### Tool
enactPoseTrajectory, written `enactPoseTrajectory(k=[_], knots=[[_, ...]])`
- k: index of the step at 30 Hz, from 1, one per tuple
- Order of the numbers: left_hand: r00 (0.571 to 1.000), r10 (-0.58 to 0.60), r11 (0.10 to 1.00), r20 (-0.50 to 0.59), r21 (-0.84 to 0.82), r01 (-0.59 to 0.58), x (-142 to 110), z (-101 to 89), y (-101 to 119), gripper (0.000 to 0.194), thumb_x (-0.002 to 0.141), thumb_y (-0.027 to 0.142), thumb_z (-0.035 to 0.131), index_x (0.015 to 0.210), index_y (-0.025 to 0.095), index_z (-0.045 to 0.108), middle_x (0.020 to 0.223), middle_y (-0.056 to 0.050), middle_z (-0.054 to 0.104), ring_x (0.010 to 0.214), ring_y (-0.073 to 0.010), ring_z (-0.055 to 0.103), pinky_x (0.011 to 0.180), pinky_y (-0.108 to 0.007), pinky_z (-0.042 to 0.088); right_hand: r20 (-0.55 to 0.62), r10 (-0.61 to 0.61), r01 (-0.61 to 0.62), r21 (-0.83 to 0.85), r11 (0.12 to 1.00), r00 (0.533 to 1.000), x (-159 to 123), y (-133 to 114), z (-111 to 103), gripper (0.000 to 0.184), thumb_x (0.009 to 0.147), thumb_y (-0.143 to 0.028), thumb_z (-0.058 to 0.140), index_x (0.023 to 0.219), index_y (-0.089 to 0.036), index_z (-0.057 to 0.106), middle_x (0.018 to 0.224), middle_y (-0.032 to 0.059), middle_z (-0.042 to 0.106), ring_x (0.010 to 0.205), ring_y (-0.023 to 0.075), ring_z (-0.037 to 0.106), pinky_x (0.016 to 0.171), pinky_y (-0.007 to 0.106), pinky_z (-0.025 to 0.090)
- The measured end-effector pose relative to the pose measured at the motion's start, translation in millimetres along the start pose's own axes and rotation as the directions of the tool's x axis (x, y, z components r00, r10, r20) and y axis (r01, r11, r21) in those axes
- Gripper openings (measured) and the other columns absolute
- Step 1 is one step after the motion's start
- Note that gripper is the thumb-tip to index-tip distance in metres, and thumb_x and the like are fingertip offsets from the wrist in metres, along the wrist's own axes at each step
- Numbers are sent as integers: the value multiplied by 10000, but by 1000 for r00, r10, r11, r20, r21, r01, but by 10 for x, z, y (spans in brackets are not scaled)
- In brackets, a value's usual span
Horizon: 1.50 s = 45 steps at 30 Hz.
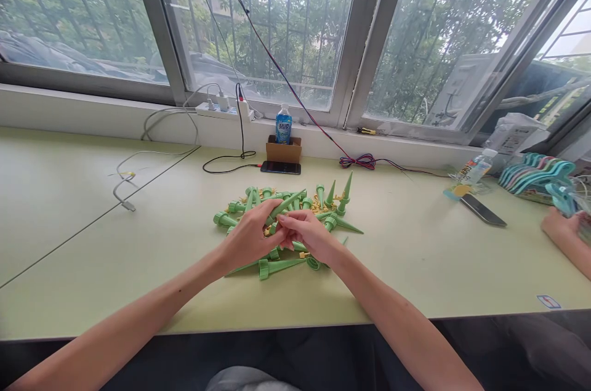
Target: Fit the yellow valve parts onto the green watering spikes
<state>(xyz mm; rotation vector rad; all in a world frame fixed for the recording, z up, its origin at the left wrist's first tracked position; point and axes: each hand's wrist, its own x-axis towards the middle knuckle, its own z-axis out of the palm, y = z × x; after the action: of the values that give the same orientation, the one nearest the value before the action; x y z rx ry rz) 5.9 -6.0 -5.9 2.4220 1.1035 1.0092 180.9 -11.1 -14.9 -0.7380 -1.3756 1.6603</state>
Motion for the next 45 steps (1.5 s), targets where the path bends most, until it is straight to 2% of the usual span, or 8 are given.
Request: enactPoseTrajectory(k=[10,13,17,22,26,34,41,45], knots=[[999,-20,1000,35,3,20,6,4,-18,433,854,229,571,1280,168,521,1155,-110,674,931,-242,673,785,-379,536,-61,-58,40,-262,964,996,13,23,10,444,897,-534,643,668,-154,619,619,26,634,537,114,556,514,238,435],[999,-4,1000,38,20,3,6,9,-28,424,852,226,570,1270,170,524,1150,-111,672,931,-245,671,771,-374,534,-91,-124,72,-439,896,988,3,30,21,456,944,-503,568,639,-164,586,574,12,595,505,110,521,504,241,407],[997,-2,999,75,43,-1,-2,28,-57,403,846,224,574,1242,169,529,1144,-118,671,866,-239,674,722,-371,530,-116,-283,140,-658,740,952,-15,41,40,448,944,-413,555,567,-177,493,494,-23,475,460,91,417,451,237,288],[996,18,999,88,45,-22,-6,43,-89,390,850,219,569,1234,168,522,1185,-137,660,987,-277,678,761,-384,536,-94,-373,189,-733,653,923,-22,58,42,465,931,-353,550,537,-188,367,483,-55,307,477,74,264,459,247,183],[996,14,999,84,41,-17,3,28,-72,355,842,211,579,1194,180,544,1171,-125,667,976,-273,681,756,-381,536,-104,-360,188,-701,688,927,-20,57,43,458,935,-365,551,543,-186,397,476,-47,375,469,75,316,454,239,217],[999,5,999,43,-38,-4,12,8,-32,430,840,208,596,1262,152,532,1079,-101,690,956,-249,672,774,-365,538,-100,-238,153,-520,840,966,-18,1,58,487,945,-495,559,589,-164,563,513,-5,547,478,101,494,484,232,376],[999,-4,998,35,-65,6,5,13,-16,385,892,263,559,1260,156,525,1139,-118,679,995,-258,674,804,-381,543,-39,-105,95,-210,973,994,7,6,-4,454,894,-531,656,644,-152,639,590,17,631,514,106,551,509,234,443],[1000,20,999,15,-51,-20,-3,9,7,410,889,239,548,1290,172,496,1201,-114,660,1053,-254,663,875,-393,535,15,-22,22,4,1000,1000,19,24,-31,408,857,-515,720,702,-145,649,616,9,630,516,93,563,500,216,451]])
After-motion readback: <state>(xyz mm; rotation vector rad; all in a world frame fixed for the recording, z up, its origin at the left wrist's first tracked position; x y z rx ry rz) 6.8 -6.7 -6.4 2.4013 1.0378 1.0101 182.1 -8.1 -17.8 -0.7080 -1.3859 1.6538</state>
